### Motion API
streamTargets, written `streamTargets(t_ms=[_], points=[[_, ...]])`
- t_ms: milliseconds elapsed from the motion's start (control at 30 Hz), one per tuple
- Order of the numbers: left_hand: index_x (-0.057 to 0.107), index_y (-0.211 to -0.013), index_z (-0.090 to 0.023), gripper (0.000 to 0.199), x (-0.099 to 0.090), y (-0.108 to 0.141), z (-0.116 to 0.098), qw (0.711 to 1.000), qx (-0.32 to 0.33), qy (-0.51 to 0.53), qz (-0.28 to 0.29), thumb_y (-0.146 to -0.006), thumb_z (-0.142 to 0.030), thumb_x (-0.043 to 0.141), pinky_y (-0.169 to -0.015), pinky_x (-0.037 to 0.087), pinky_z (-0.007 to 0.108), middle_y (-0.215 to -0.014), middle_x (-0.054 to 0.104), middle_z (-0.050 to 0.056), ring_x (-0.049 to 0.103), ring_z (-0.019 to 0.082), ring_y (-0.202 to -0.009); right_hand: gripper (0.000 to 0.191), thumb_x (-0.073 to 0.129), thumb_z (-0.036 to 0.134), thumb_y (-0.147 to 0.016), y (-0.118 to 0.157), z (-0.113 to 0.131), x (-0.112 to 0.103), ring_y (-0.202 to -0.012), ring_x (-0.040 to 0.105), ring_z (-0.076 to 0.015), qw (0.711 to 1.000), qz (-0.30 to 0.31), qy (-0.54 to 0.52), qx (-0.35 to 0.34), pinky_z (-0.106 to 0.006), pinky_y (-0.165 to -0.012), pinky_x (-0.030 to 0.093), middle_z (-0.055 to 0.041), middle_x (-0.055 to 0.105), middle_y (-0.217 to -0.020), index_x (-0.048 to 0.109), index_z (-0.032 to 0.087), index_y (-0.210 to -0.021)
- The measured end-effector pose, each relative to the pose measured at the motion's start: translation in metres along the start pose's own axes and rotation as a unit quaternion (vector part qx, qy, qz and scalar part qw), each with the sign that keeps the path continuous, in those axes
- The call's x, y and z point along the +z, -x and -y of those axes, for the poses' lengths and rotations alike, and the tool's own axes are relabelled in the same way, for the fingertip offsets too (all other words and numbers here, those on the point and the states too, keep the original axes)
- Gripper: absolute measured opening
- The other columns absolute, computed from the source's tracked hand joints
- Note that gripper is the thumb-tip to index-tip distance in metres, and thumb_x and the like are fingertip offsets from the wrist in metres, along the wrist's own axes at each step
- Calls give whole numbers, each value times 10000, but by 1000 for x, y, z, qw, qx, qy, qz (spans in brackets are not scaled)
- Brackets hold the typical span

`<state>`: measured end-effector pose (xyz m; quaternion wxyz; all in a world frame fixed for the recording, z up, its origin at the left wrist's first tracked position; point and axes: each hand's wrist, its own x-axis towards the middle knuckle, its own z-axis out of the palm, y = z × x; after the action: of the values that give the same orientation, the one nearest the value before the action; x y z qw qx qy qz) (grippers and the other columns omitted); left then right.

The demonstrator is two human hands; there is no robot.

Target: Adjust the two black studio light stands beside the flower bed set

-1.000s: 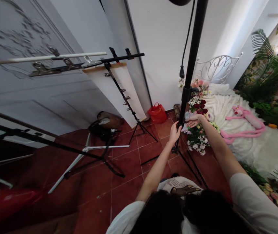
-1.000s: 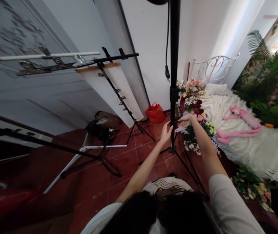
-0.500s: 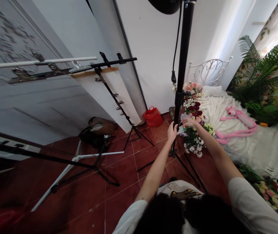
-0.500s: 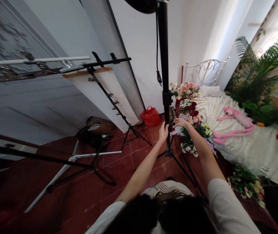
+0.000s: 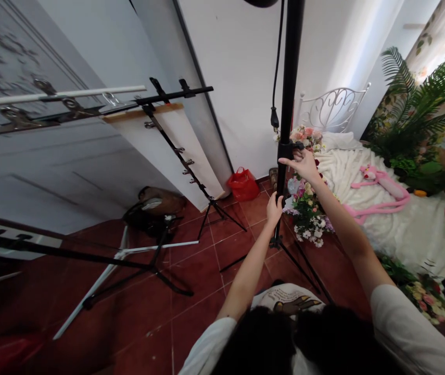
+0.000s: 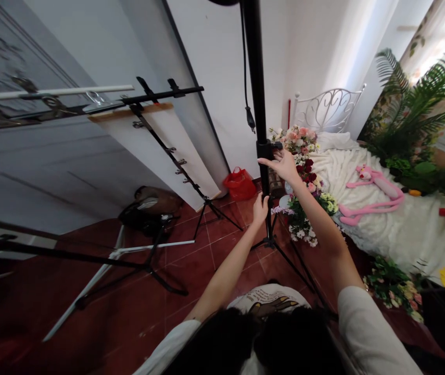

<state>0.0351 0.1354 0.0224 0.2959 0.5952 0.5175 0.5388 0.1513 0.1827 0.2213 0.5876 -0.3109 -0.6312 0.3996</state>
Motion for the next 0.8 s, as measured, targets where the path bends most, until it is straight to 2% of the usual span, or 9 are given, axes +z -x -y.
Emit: streamTargets(t_ms=[67,167,267,400,500,567,633,733,800], points=[[500,-1212,-201,473,-1,2,-1,1000,-1,6,9,-891,-522,368,-1045,375,392,-1222,589,117,531,217,-1174,593,795,433,-602,0,3,3,-1127,572,-235,1000,-7,7,-2,-416,-1001,456,-83,642,-1062,555,160,-1071],[443,-1264,-206,493,-4,9,1,1000,10,22,20,-879,-513,414,-1047,378,377,-1271,552,110,510,202,-1200,588,811,427,-575,13,-6,5,-1099,593,-242,1000,-17,14,15,-415,-995,463,-86,656,-1037,568,151,-1035],[406,-1296,-194,558,-6,17,7,999,13,23,22,-850,-523,471,-1046,384,381,-1295,531,118,500,207,-1215,542,834,376,-544,38,-28,9,-1044,622,-232,998,-42,17,50,-375,-975,485,-80,670,-1001,580,154,-968],[472,-1246,-190,527,-7,20,16,1000,3,5,29,-846,-534,466,-1020,407,399,-1240,569,127,541,224,-1163,494,842,316,-512,77,-66,19,-966,650,-210,990,-73,7,119,-329,-908,523,-61,684,-935,581,163,-903],[476,-1245,-186,534,-8,18,20,999,10,6,37,-840,-535,478,-1002,422,401,-1231,573,131,555,226,-1141,494,843,280,-489,95,-86,22,-941,654,-198,983,-95,-3,159,-318,-879,532,-54,691,-918,581,166,-892],[471,-1248,-183,537,-8,17,21,999,13,6,41,-841,-533,477,-996,426,401,-1227,574,132,560,225,-1132,492,841,253,-485,98,-92,18,-947,648,-188,981,-102,-6,165,-323,-903,516,-48,692,-938,587,171,-899],[465,-1251,-183,533,-9,17,21,999,17,1,44,-846,-529,473,-997,424,399,-1227,574,131,560,223,-1130,468,833,215,-497,97,-94,7,-974,636,-175,982,-79,-12,172,-323,-948,484,-34,689,-962,601,179,-902],[464,-1247,-186,522,-11,17,18,999,19,-8,46,-851,-527,465,-998,420,394,-1230,573,129,556,223,-1133,351,790,173,-568,97,-97,-16,-998,618,-154,976,-42,-8,215,-308,-976,450,-19,687,-960,625,183,-878],[466,-1243,-189,518,-12,17,17,998,20,-15,51,-851,-529,463,-991,425,391,-1224,576,127,560,225,-1125,243,733,182,-650,102,-102,-27,-972,613,-134,966,-56,10,251,-285,-955,453,-13,685,-929,630,181,-870]])
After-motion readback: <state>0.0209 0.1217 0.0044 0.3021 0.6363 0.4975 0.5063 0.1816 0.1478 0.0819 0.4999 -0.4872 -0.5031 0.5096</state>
